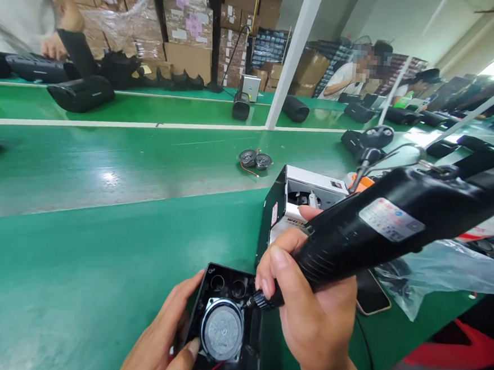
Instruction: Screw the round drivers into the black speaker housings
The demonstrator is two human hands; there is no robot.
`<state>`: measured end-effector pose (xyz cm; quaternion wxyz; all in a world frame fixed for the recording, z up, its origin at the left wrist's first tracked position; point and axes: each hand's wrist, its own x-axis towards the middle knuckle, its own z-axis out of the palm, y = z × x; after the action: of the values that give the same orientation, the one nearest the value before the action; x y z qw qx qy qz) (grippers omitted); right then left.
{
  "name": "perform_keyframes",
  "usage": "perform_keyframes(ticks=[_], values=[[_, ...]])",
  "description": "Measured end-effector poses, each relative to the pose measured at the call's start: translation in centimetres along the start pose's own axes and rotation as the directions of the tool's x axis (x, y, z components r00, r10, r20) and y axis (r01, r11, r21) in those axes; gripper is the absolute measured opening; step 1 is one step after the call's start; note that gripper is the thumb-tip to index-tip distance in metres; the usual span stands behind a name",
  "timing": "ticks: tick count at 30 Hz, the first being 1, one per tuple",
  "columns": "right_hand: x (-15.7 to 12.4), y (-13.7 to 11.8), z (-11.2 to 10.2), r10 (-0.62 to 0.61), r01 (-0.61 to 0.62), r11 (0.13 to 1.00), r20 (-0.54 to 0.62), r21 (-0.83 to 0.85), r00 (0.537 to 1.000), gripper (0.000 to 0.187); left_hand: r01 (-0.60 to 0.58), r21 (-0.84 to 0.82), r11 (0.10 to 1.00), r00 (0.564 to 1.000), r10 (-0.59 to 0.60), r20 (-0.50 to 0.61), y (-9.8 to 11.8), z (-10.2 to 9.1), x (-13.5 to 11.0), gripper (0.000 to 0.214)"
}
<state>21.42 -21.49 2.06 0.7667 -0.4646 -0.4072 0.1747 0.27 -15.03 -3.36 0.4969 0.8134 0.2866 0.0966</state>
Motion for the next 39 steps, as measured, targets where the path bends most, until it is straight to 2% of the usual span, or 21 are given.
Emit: perform_keyframes(ticks=[3, 8, 11, 16, 20, 22, 28, 34, 39], values=[[0.1, 0.2, 0.0, 0.005, -0.005, 1.0, 0.017, -0.01, 1.0, 0.017, 0.019, -0.041, 0.999, 1.0, -0.019, 0.004, -0.2, 0.2, -0.1, 0.072], [0.2, 0.2, 0.4, 0.029, -0.028, 0.999, 0.038, -0.02, 0.999, 0.041, -0.044, -0.105, 0.993, 0.997, 0.036, -0.073, -0.3, 0.8, -0.1, 0.063], [0.1, 0.2, 0.4, 0.054, -0.053, 0.998, 0.052, -0.03, 0.997, 0.042, -0.086, -0.074, 0.994, 0.993, 0.079, -0.092, -0.3, 0.9, -0.1, 0.064], [0.3, 0.7, 0.4, 0.079, -0.079, 0.997, 0.062, 0.001, 0.995, 0.042, -0.068, 0.014, 0.998, 0.996, 0.069, -0.061, -0.5, 0.4, -0.3, 0.065], [0.7, 1.1, 0.4, 0.096, -0.108, 0.991, 0.152, 0.074, 0.984, 0.044, -0.053, 0.039, 0.998, 0.998, 0.054, -0.028, -0.6, -0.2, -0.3, 0.066], [0.8, 1.2, 0.4, 0.095, -0.117, 0.987, 0.185, 0.112, 0.978, 0.045, -0.041, -0.002, 0.999, 0.999, 0.041, -0.029, -0.6, -0.2, -0.2, 0.065], [0.0, 1.3, 0.2, 0.126, -0.16, 0.977, 0.222, 0.142, 0.967, 0.041, -0.046, -0.203, 0.978, 0.992, 0.02, -0.127, -0.5, 0.7, -0.3, 0.055], [-0.5, 0.8, 0.3, 0.111, -0.159, 0.975, 0.279, 0.157, 0.954, 0.039, -0.039, -0.201, 0.979, 0.991, 0.013, -0.131, -0.8, 0.9, -0.3, 0.055], [-0.4, 0.7, 0.2, 0.094, -0.134, 0.982, 0.278, 0.129, 0.956, 0.039, -0.093, -0.198, 0.976, 0.987, 0.064, -0.145, -0.8, 0.7, 0.0, 0.054]])
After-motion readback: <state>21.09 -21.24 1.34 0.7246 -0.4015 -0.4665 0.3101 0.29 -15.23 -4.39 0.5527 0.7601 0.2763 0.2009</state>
